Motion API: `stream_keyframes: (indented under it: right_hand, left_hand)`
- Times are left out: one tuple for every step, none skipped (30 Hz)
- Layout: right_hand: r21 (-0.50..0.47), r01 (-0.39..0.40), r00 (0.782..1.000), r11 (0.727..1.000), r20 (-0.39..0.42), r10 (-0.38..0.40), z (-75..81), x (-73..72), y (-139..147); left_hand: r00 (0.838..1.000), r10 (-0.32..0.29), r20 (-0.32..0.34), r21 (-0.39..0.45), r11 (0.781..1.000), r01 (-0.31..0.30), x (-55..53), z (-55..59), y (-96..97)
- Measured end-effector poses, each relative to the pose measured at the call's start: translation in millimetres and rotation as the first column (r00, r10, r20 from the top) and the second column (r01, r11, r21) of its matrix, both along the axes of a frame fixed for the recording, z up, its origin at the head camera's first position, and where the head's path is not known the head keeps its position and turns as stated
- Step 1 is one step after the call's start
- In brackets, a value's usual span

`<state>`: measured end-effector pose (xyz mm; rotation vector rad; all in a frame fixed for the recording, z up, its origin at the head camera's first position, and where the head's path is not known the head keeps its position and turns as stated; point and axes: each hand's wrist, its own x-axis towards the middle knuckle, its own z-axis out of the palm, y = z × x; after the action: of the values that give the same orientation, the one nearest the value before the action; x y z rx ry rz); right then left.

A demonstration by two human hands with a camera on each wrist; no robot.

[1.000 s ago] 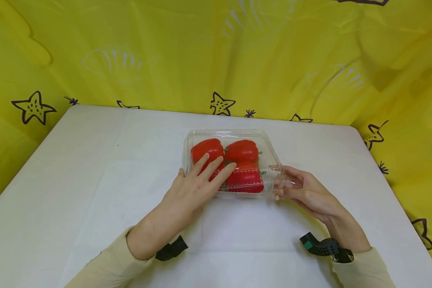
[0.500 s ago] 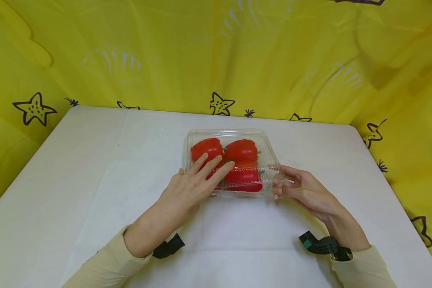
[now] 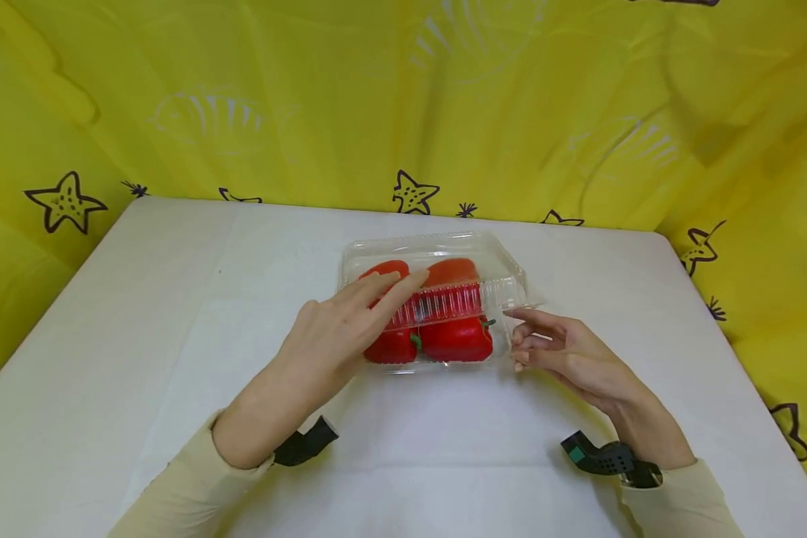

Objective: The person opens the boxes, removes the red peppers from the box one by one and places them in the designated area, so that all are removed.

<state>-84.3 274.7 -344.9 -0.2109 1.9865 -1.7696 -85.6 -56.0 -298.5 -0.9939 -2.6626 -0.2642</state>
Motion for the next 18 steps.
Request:
stream_keyframes:
  right_hand:
    - [0.004,0.001,1.0,1.0,0.002,-0.001,0.3,-0.4,-0.4]
    - [0.01,0.0,1.0,1.0,0.003,0.0,0.5,-0.9,-0.8]
    - [0.013,-0.001,1.0,1.0,0.004,0.001,0.5,-1.4,-1.4]
    - [0.015,-0.001,1.0,1.0,0.006,0.001,0.4,-1.4,-1.1]
    - [0.015,-0.002,1.0,1.0,0.008,0.002,0.2,-1.4,-1.1]
    - [0.015,-0.002,1.0,1.0,0.012,0.002,0.1,-1.5,-1.2]
    - [0.017,-0.003,1.0,1.0,0.013,0.002,-0.2,-1.6,-1.2]
    - [0.021,-0.002,1.0,1.0,0.013,0.002,-0.3,-1.7,-1.2]
    - [0.024,-0.002,1.0,1.0,0.013,0.001,-0.4,-1.7,-1.2]
    - [0.025,-0.002,1.0,1.0,0.014,0.002,-0.4,-1.6,-1.0]
    - [0.024,-0.005,1.0,1.0,0.016,0.005,-0.4,-1.6,-0.6]
    - [0.021,-0.009,1.0,1.0,0.019,0.009,-0.4,-1.4,0.1]
    - [0.013,-0.017,1.0,1.0,0.023,0.016,-0.3,-1.5,0.4]
    - [0.003,-0.026,0.999,1.0,0.029,0.026,0.0,-1.5,0.8]
    - [-0.01,-0.038,0.999,0.999,0.034,0.038,0.3,-1.4,1.4]
    - [-0.022,-0.049,0.998,0.999,0.04,0.05,0.6,-1.5,2.0]
    - [-0.032,-0.059,0.997,0.998,0.049,0.06,1.1,-1.6,2.6]
    - [-0.042,-0.066,0.996,0.997,0.056,0.069,1.5,-1.7,3.0]
  left_hand:
    - [1.0,0.002,0.001,0.011,1.0,-0.002,-0.8,3.1,-1.0]
    - [1.0,0.002,-0.007,0.011,1.0,-0.002,-1.5,5.3,-1.7]
    - [1.0,-0.001,-0.021,0.009,1.0,0.001,-2.2,6.7,-2.4]
    - [0.999,0.0,-0.037,0.009,1.0,0.0,-3.0,7.0,-2.2]
    - [0.999,0.007,-0.052,0.017,1.0,-0.006,-3.9,7.0,-2.2]
    - [0.997,0.018,-0.075,0.033,0.999,-0.016,-5.1,6.7,-2.7]
    - [0.995,0.034,-0.093,0.06,0.998,-0.029,-6.6,6.1,-3.5]
    - [0.993,0.051,-0.107,0.095,0.995,-0.041,-7.9,5.6,-5.0]
    - [0.991,0.067,-0.118,0.137,0.989,-0.051,-9.6,5.0,-6.7]
    - [0.989,0.08,-0.124,0.183,0.981,-0.056,-11.5,4.3,-8.7]
    - [0.988,0.09,-0.126,0.233,0.971,-0.059,-13.7,3.7,-10.7]
    - [0.988,0.094,-0.124,0.288,0.956,-0.055,-15.9,3.1,-12.6]
    - [0.989,0.094,-0.118,0.343,0.938,-0.048,-18.2,2.8,-14.9]
    - [0.99,0.091,-0.11,0.391,0.92,-0.041,-20.6,2.7,-16.9]
    - [0.991,0.086,-0.099,0.43,0.902,-0.035,-23.3,2.7,-18.6]
    - [0.994,0.076,-0.083,0.469,0.883,-0.029,-26.3,2.6,-20.0]
    - [0.996,0.067,-0.064,0.506,0.862,-0.026,-29.3,2.8,-21.1]
    - [0.998,0.054,-0.044,0.544,0.839,-0.021,-32.6,3.1,-22.1]
